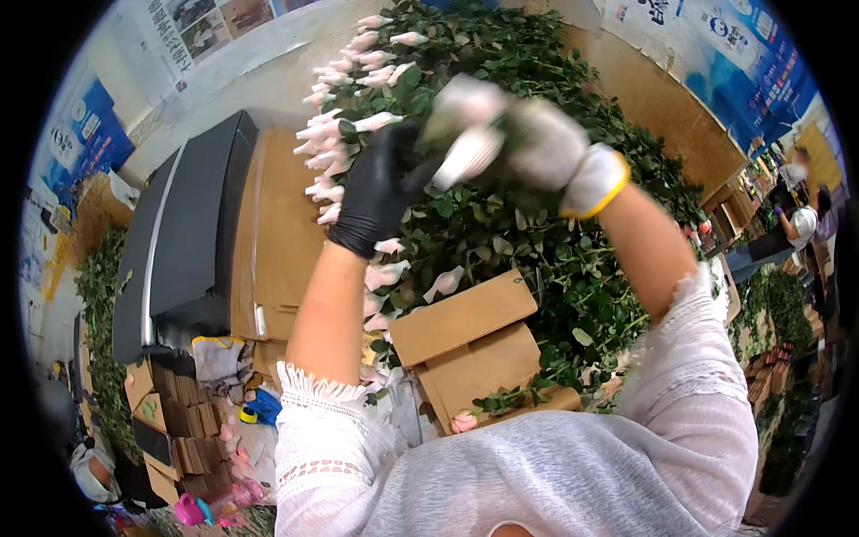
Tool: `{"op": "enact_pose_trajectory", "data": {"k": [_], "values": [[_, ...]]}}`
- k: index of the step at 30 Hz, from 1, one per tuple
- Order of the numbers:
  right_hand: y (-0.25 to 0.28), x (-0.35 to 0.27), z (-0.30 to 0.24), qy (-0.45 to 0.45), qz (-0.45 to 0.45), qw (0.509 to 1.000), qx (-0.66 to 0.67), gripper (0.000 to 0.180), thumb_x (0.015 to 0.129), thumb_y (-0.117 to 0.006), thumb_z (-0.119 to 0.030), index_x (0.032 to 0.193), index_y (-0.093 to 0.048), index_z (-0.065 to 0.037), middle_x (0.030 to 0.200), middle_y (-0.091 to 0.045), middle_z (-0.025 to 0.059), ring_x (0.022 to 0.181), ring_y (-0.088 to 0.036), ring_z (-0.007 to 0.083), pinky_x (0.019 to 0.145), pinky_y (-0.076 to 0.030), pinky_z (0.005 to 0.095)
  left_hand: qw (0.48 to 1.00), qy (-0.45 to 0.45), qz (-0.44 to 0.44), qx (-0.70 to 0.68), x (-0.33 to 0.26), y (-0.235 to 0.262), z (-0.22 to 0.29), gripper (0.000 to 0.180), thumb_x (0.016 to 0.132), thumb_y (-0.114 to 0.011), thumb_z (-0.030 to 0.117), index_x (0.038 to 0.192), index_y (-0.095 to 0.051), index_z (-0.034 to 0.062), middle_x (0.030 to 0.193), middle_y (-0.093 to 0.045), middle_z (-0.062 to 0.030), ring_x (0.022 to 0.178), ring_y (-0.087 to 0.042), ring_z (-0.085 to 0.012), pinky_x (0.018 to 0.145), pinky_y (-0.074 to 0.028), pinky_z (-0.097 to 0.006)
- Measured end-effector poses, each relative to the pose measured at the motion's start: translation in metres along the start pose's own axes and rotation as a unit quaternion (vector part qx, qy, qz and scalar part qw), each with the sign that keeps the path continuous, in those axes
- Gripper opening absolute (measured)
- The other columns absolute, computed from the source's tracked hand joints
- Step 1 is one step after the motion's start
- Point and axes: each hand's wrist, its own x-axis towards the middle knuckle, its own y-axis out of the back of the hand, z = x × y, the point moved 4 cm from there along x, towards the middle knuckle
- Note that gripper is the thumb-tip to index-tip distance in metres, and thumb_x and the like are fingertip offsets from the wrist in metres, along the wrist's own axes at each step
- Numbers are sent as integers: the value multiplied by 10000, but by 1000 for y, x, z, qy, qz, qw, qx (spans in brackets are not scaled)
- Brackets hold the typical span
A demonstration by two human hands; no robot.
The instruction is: The person picks up roses from a pile, wraps them in a corrugated cardboard sleeve, and places the bundle into a cardboard box.
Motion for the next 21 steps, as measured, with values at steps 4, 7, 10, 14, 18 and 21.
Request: {"op": "enact_pose_trajectory", "data": {"k": [4, 7, 10, 14, 18, 21], "values": [[95, -21, -17, -229, 200, 899, 316, 325, 820, -611, -114, 1140, -629, -59, 802, -674, 106, 615, -645, 175, 509, -526, 329, 960, 139, -192, 148, -89, -2, -134, 464, 821, -720, 245, 1253, -589, 139, 1185, -631, -166, 1086, -603, -335, 915, -476, -388], [132, -48, -31, -204, 217, 923, 245, 337, 798, -624, -108, 1133, -636, -64, 816, -679, 108, 633, -651, 189, 532, -530, 335, 923, 162, -290, 193, -130, -25, -172, 369, 807, -714, 178, 1156, -639, 84, 1102, -644, -173, 1040, -599, -351, 901, -482, -406], [138, -69, -45, -204, 174, 952, 146, 350, 777, -636, -102, 1125, -643, -69, 830, -684, 111, 650, -657, 203, 554, -534, 340, 939, 110, -245, 214, -137, -26, -193, 368, 773, -747, 193, 1078, -639, 19, 1052, -642, -182, 1002, -604, -349, 866, -492, -411], [102, -96, -81, -187, 43, 981, 20, 368, 748, -652, -95, 1116, -652, -76, 849, -691, 113, 674, -666, 222, 584, -539, 347, 934, 224, -223, 167, -113, 13, -183, 370, 754, -751, 156, 1093, -673, 30, 941, -686, -192, 889, -658, -339, 799, -514, -366], [34, -129, -121, -163, -166, 972, -42, 387, 720, -669, -88, 1107, -661, -83, 868, -697, 116, 697, -674, 241, 614, -544, 354, 978, 203, -22, 33, -126, 59, -134, 197, 797, -715, 71, 979, -700, -3, 930, -708, -151, 832, -683, -224, 763, -525, -322], [-23, -146, -129, -176, -300, 936, -47, 402, 698, -681, -82, 1099, -668, -89, 882, -702, 119, 715, -681, 255, 637, -548, 359, 955, 264, 97, -98, -162, 75, -94, 203, 843, -666, 3, 1041, -662, -43, 1002, -702, -100, 891, -640, -140, 816, -508, -282]]}}
